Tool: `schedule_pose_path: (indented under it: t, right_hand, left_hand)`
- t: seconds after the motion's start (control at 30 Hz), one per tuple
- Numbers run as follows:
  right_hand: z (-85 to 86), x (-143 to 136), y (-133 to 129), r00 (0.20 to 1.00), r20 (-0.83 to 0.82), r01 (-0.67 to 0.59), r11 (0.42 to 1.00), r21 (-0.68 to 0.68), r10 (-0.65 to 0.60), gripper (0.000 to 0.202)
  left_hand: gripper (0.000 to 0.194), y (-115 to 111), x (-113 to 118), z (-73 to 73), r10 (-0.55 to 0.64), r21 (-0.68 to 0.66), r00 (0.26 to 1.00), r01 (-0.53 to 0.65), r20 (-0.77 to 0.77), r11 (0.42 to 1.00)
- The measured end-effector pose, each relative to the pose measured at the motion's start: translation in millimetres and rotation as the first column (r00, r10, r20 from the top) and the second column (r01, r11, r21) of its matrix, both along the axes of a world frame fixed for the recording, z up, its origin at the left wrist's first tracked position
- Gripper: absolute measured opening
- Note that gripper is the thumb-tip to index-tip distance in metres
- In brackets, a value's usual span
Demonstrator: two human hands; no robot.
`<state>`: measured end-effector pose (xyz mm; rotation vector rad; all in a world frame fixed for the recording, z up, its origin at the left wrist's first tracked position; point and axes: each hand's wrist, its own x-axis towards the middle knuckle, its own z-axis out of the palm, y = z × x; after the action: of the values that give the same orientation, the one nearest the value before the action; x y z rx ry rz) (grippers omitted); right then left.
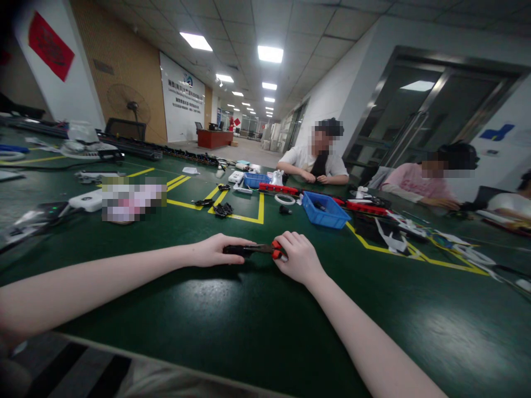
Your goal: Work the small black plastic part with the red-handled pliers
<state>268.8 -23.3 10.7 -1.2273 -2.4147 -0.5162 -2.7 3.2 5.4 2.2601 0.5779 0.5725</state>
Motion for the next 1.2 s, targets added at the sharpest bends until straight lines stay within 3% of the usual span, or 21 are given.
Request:
schedule_pose_path:
  t: [0.63, 1.2]
  right_hand:
    - [2.1, -0.7, -1.3, 1.000, -0.018, -0.025, 0.988, -0.150, 0.023, 0.017]
    - [-2.6, -0.3, 0.2, 1.000, -0.016, 0.013, 0.999, 0.052, -0.012, 0.025]
  left_hand:
    - [0.062, 1.0, -2.0, -3.2, -0.005, 0.056, 1.000, 0.005, -0.003, 0.998]
    - [0.063, 0.6, -0.3, -3.8, 0.025, 0.009, 0.999, -0.025, 0.028, 1.000]
